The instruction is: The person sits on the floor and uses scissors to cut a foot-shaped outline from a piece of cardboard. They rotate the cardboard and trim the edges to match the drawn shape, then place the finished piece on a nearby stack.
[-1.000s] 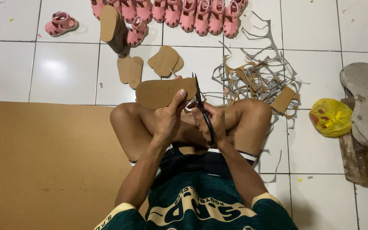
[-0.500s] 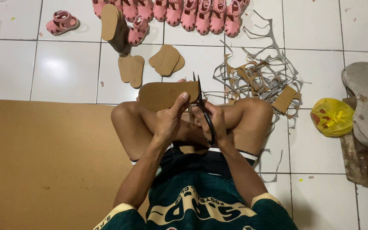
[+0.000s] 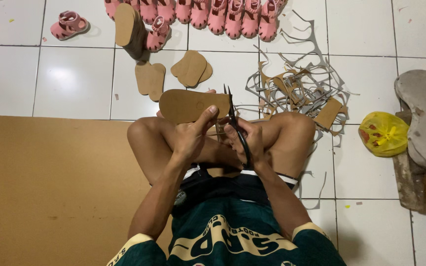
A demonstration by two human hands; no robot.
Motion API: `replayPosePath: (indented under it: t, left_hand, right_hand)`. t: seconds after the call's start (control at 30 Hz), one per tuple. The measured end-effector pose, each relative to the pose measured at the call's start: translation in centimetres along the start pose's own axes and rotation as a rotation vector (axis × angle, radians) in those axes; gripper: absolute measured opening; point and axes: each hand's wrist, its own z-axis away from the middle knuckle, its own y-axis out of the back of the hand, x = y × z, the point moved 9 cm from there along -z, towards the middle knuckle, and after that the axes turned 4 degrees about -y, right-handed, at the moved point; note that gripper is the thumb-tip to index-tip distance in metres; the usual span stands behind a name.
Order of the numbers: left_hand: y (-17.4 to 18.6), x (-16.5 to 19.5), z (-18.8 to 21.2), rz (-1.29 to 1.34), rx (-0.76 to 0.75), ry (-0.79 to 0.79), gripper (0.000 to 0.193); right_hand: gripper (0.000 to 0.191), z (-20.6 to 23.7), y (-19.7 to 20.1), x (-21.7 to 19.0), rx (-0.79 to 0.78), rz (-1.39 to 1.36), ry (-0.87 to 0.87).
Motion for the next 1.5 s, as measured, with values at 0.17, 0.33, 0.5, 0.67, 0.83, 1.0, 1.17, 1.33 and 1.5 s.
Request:
replayPosePath:
  t: [0.17, 0.33, 0.5, 0.67, 0.83, 1.0, 1.17, 1.33, 1.5]
  left_hand:
    - [0.5, 0.2, -0.3, -0.032, -0.011, 0.008, 0.049]
    - [0.7, -0.6, -1.0, 0.095, 0.016, 0.045, 0.053]
    - [0.2, -0.4, -0.4, 0.091, 0.137, -0.162, 0.036]
    - [0.0, 0.6, 0.6, -0.121, 0.115, -0.183, 0.031]
    - [0.2, 1.2, 1.0, -0.208, 0.114, -0.208, 0.024]
    - [0.8, 1.0, 0.7, -0.192, 0.106, -0.141, 0.025]
    - [1.0, 1.4, 0.6, -0.220, 0.089, -0.139, 0.027]
    - [0.7, 2.2, 0.5, -0.262, 0.036, -0.131, 0.028]
    - [0.2, 2.9, 0.4, -0.268, 0.015, -0.102, 0.028]
  right_hand:
    - [0.050, 0.1, 0.3, 0.0, 0.004, 0.021, -0.005]
    - [0.046, -0.1, 0.0, 0.3, 0.012, 0.115, -0.028]
    - [0.048, -0.7, -0.4, 0.9, 0.040, 0.147, -0.054]
    - [0.049, -1.1, -0.3, 1.0, 0.049, 0.161, 0.005]
    - [0.052, -0.9, -0.9, 2.2, 0.009, 0.008, -0.047]
    - [0.055, -0.5, -0.7, 2.3, 0.006, -0.016, -0.057]
    - [0.056, -0.3, -0.8, 1.9, -0.010, -0.052, -0.044]
    - [0.059, -0.3, -0.6, 1.3, -0.018, 0.047, -0.028]
    - [0.061, -0.1, -0.4, 1.2, -0.012, 0.040, -0.044]
